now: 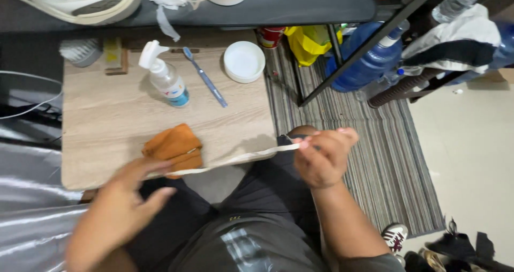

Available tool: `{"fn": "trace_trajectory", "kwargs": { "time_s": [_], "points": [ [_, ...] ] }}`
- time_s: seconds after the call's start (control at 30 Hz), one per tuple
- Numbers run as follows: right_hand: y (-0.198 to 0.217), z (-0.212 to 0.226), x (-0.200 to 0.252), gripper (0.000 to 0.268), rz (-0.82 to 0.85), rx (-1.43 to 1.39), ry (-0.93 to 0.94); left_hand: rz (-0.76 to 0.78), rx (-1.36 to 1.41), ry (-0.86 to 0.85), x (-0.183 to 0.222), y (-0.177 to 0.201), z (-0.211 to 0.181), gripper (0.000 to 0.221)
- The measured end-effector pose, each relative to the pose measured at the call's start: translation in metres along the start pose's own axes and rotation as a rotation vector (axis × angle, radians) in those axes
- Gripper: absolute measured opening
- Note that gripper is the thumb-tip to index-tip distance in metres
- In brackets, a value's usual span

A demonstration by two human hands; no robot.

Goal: Cleaning a white shoe component using a toothbrush and cleaning solution on a workbench.

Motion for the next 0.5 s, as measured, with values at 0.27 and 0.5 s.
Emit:
{"fn": "trace_trajectory", "kwargs": {
  "time_s": [0.27, 0.5],
  "points": [
    [-0.038, 0.049, -0.009, 0.008, -0.059, -0.272, 0.106, 0.074, 0.399, -0.348, -0.050, -0.038, -0.140, 0.030],
    [-0.024, 0.008, 0.007, 0.011, -0.160, -0.157, 0.018, 0.135, 0.571, -0.544, -0.019, -0.003, -0.141, 0.040]
  ]
}}
Point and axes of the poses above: each hand's wrist, its own x-axis away from the middle knuckle, its own y-axis out of the back of the hand, z = x × y, the point moved 8 cm from there along -x, towards the middle knuckle, and after that the axes turned 5 degrees about -x, right-handed, at the moved point
